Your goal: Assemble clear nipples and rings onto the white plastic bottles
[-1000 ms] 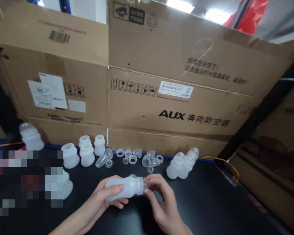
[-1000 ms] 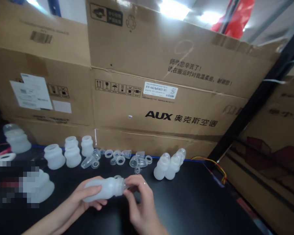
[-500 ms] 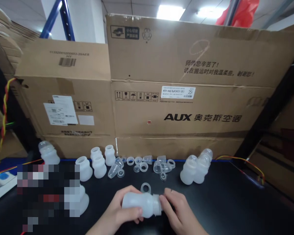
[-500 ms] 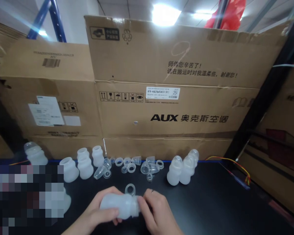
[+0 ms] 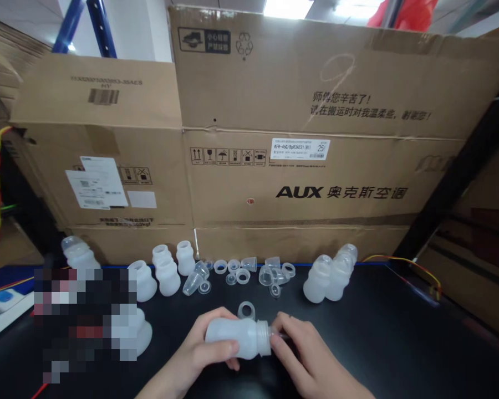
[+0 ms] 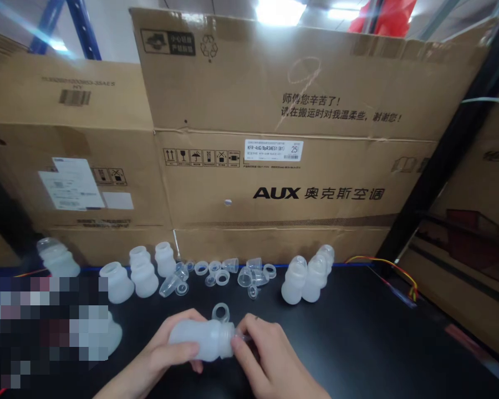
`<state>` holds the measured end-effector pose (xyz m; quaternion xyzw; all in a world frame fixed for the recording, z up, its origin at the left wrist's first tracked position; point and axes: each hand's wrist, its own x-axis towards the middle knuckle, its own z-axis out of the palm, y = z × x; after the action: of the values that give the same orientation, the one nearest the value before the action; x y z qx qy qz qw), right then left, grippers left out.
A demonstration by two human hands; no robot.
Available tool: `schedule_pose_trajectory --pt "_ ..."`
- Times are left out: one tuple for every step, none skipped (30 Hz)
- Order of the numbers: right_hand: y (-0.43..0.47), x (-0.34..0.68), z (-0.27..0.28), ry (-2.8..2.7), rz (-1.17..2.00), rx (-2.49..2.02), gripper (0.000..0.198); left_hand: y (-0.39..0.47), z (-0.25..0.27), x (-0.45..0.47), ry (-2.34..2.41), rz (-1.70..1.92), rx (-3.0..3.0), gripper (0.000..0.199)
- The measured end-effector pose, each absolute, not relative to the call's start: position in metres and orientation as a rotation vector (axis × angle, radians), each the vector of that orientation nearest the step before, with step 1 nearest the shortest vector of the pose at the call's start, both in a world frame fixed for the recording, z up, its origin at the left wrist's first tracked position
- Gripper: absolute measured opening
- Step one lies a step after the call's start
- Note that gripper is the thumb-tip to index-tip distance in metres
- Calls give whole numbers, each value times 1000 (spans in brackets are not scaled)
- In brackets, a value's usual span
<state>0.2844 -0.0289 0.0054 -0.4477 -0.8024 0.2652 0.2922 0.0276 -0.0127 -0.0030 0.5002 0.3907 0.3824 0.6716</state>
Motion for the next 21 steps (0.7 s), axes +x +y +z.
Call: schedule_pose_trajectory --pt "-28 281 3 -2101 738 -1211 41 -14 -6 28 901 869 1174 54" --pt "-26 278 0 -2060 780 -1233 47 -16 -9 28 939 886 1237 55" --pt "-24 275 -4 -2014 833 -1258 52 -18 -12 29 1000 912 1315 55" --pt "-22 273 -7 -1964 898 -1285 55 -20 -16 30 1071 935 1408 53" --pt "-20 272 -10 -1917 974 -1307 57 -21 -19 31 1143 951 1510 48" --pt "-19 272 -12 -1876 1046 -1320 58 -23 -21 32 1211 966 1606 42" --pt "-19 272 -13 -1842 1091 -1324 59 -24 -23 32 1267 985 1677 39" --pt "-20 272 -14 -1814 1098 -1316 58 -26 -24 33 1289 1007 1709 38" --pt "-21 273 -14 -1794 1078 -1292 54 -27 -24 33 1265 1016 1694 40" --pt "-24 273 -14 -1782 1047 -1247 49 -28 -23 34 1203 999 1624 43" --pt "-26 273 -15 -1775 1015 -1178 43 -28 -22 35 1110 951 1509 46" --pt "-30 273 -16 -1764 985 -1099 40 -29 -20 36 992 869 1372 48" --pt "-33 272 -18 -1746 961 -1023 45 -29 -19 38 869 772 1233 50" --pt "-36 270 -21 -1721 941 -961 50 -29 -17 40 766 685 1111 51" --pt "-38 269 -24 -1691 921 -921 49 -30 -14 43 686 614 1022 52" --pt "-40 267 -27 -1659 905 -900 46 -30 -12 46 623 560 976 52" --pt "-41 264 -30 -1629 908 -891 42 -31 -8 49 579 527 977 50" --pt "-42 262 -32 -1598 932 -886 40 -32 -5 51 559 515 1017 48" --pt "-41 260 -33 -1567 971 -884 39 -33 -1 53 555 516 1096 45" --pt "-41 257 -33 -1535 1011 -890 40 -35 2 55 573 538 1205 41" --pt "-40 254 -32 -1503 1041 -906 40 -36 5 56 615 583 1335 35"
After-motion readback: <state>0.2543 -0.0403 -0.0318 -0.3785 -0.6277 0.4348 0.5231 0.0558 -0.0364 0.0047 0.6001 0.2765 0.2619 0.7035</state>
